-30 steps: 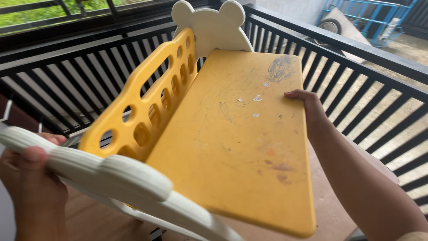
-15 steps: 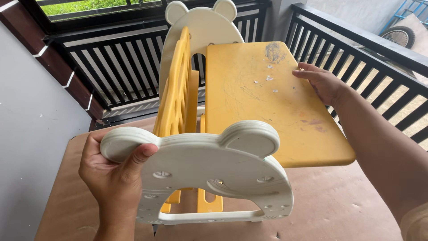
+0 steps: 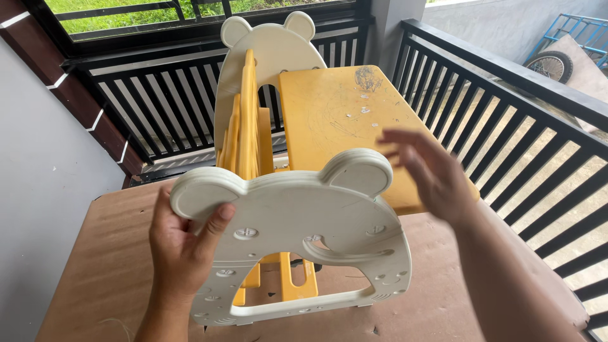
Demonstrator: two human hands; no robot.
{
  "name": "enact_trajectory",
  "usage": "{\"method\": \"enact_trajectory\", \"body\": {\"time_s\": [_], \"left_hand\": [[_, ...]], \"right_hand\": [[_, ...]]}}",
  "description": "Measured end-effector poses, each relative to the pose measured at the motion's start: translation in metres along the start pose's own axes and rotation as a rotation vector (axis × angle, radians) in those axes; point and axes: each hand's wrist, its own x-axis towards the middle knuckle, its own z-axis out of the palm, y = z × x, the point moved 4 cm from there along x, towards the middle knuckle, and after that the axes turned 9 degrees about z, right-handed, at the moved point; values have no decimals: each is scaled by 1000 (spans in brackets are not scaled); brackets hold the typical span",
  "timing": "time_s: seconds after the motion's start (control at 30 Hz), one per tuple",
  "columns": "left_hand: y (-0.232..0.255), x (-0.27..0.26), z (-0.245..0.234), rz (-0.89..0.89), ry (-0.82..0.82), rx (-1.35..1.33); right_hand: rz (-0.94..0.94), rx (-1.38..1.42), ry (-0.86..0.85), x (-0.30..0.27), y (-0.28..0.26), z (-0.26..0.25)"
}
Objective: The person disassembles a yellow and white plastic children's chair by hand. They remove several white plastic fasteners and separate the seat, backrest, and side frame components on a wooden table.
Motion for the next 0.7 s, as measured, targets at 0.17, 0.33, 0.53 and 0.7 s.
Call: {"method": "enact_trajectory", "body": {"time_s": [0.17, 0.33, 0.53, 0.7], "left_hand": [[-16, -21, -12, -39, -77, 105], [-29, -22, 8, -36, -46, 264], [-3, -25, 8, 77, -3, 186], [71, -33, 1, 522, -87, 138]], "right_hand": [[-237, -110, 335, -52, -24, 68], [-197, 25, 378, -33, 2, 58], [-170, -87, 404, -47, 2, 53], [-463, -335, 572, -81, -36, 50]]}}
